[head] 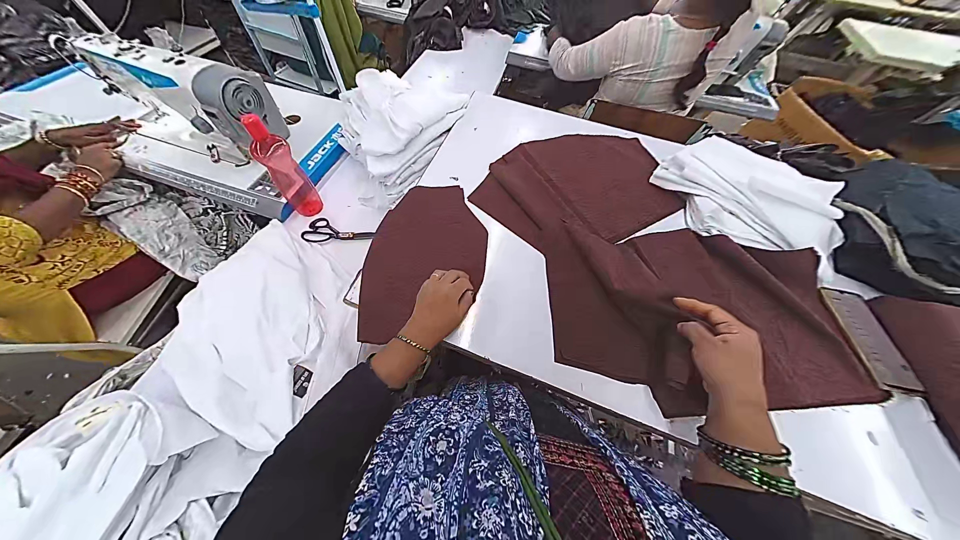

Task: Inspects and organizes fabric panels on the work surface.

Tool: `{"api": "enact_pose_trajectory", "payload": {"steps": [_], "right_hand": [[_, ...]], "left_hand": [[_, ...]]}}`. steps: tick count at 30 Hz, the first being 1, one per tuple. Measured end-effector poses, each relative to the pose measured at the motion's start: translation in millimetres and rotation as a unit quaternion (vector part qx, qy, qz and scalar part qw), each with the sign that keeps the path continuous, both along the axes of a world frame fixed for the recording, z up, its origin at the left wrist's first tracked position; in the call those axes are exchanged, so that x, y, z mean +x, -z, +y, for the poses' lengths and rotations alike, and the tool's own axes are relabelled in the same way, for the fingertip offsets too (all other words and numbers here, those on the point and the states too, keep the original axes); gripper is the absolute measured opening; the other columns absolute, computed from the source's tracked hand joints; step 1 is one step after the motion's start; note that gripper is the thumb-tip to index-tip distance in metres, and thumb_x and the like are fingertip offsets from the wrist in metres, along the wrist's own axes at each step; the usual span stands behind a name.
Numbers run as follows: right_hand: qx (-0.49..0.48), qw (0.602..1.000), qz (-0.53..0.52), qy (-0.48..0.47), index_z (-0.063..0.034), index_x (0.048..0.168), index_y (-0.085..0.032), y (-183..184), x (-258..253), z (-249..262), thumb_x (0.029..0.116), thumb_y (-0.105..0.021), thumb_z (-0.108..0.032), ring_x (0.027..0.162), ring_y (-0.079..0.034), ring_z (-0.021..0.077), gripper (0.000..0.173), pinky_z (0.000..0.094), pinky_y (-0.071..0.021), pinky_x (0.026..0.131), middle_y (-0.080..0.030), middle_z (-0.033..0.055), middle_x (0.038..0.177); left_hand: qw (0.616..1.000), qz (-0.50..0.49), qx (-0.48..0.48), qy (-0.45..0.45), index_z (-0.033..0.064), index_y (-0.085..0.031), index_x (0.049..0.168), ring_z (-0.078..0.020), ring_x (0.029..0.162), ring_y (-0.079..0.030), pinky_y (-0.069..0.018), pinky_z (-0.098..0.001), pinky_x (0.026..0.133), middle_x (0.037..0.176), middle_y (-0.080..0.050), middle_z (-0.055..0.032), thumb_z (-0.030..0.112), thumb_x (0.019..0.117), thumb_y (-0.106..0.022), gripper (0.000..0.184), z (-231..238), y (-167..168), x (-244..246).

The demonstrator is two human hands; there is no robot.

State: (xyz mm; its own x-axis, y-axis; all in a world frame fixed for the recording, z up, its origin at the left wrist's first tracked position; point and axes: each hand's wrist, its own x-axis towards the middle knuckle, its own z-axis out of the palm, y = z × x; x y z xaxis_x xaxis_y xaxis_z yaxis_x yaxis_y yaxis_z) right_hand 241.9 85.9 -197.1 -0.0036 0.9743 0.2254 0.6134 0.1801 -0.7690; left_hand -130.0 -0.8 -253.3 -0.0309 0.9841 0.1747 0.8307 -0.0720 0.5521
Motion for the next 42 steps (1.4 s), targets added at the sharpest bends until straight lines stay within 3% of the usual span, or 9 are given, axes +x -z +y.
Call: {"api": "enact_pose_trajectory", "payload": {"steps": [4,7,10,16,23,28,32,39,42], "right_hand": [[0.123,0.982,-0.143,0.003,0.0097,0.124,-0.065,19,-13,-13,0.0885,-0.054,-0.016,0.133,-0.047,0.0557,0.045,0.0652,-0.0345,0.109,-0.051,0.0386,0.14],[0.186,0.973,-0.113,-0.08,0.0063,0.115,-0.071,21,-44,-29,0.0943,-0.054,-0.02,0.126,-0.056,0.0492,0.038,0.0568,-0.0441,0.106,-0.06,0.0334,0.131],[0.186,0.961,-0.068,-0.192,0.0039,0.107,-0.074,25,-83,-38,0.0951,-0.055,-0.016,0.118,-0.064,0.0397,0.031,0.0487,-0.0515,0.1,-0.067,0.0274,0.123],[-0.084,0.933,0.068,-0.343,0.0067,0.123,-0.066,30,-153,-41,0.1011,-0.054,-0.017,0.099,-0.07,0.0145,0.034,0.0267,-0.0578,0.086,-0.069,0.0182,0.119],[-0.3,0.889,0.253,-0.236,0.0021,0.149,-0.035,32,-189,-31,0.1033,-0.056,-0.012,0.086,-0.072,0.0156,0.052,0.0293,-0.0601,0.073,-0.068,0.0134,0.106],[-0.247,0.927,0.125,-0.252,0.0021,0.141,-0.051,40,-188,-26,0.0972,-0.059,-0.002,0.061,-0.06,0.0052,0.045,0.0194,-0.0513,0.054,-0.065,0.0073,0.094],[-0.139,0.927,-0.119,-0.327,-0.0052,0.143,-0.058,36,-191,-26,0.0957,-0.052,-0.008,0.081,-0.059,0.0221,0.048,0.0349,-0.0498,0.076,-0.064,0.0186,0.107],[-0.13,0.921,-0.174,-0.323,0.0005,0.129,-0.066,35,-194,-26,0.0953,-0.051,-0.008,0.089,-0.061,0.0291,0.038,0.0418,-0.0497,0.083,-0.064,0.0206,0.102],[-0.146,0.926,-0.162,-0.308,0.0033,0.132,-0.06,35,-195,-24,0.0965,-0.066,-0.034,0.084,-0.06,0.0251,0.052,0.0402,-0.0504,0.08,-0.064,0.0179,0.102]], "left_hand": [[0.917,-0.384,0.062,-0.093,-0.0033,-0.065,0.098,-0.0046,0.084,-0.059,-0.0486,-0.0234,0.081,0.089,-0.063,-0.0021,0.006,0.1012,-0.043,0.024,-18,3,-12],[0.736,-0.628,0.078,-0.24,0.0019,-0.058,0.111,-0.0035,0.09,-0.063,-0.0534,-0.0249,0.086,0.096,-0.064,0.0001,0.01,0.1103,-0.034,0.025,-25,-8,-17],[0.65,-0.701,0.095,-0.275,0.006,-0.055,0.117,-0.0061,0.091,-0.066,-0.0562,-0.0259,0.085,0.099,-0.066,-0.0013,0.014,0.1111,-0.034,0.023,-20,-8,-22],[0.749,-0.657,0.024,-0.08,0.0162,-0.053,0.076,0.0006,0.063,-0.058,-0.0503,-0.0174,0.062,0.067,-0.06,0.0092,-0.001,0.0997,-0.041,0.032,-22,0,-12],[0.882,-0.466,0.049,0.047,0.0101,-0.061,0.077,0.0045,0.08,-0.055,-0.0464,-0.0154,0.076,0.081,-0.057,0.0102,0.005,0.0864,-0.065,0.011,-20,14,1],[0.79,-0.611,0.051,-0.029,0.016,-0.054,0.082,0.0006,0.073,-0.06,-0.0521,-0.0205,0.071,0.076,-0.062,0.0104,-0.002,0.0897,-0.051,0.02,-18,9,1],[0.681,-0.69,0.129,-0.209,0.0133,-0.055,0.112,-0.0018,0.081,-0.067,-0.0579,-0.0228,0.075,0.088,-0.067,0.0057,0.008,0.1048,-0.028,0.028,-23,-18,-20],[0.607,-0.674,0.346,-0.242,0.0162,-0.058,0.095,-0.0008,0.079,-0.069,-0.0577,-0.0208,0.073,0.082,-0.071,0.0063,0.014,0.107,-0.016,0.044,-55,-28,-94],[0.582,-0.656,0.393,-0.276,0.0159,-0.056,0.096,-0.0032,0.081,-0.069,-0.0585,-0.0241,0.074,0.083,-0.07,0.0053,0.013,0.1048,-0.016,0.041,-64,-26,-100]]}}
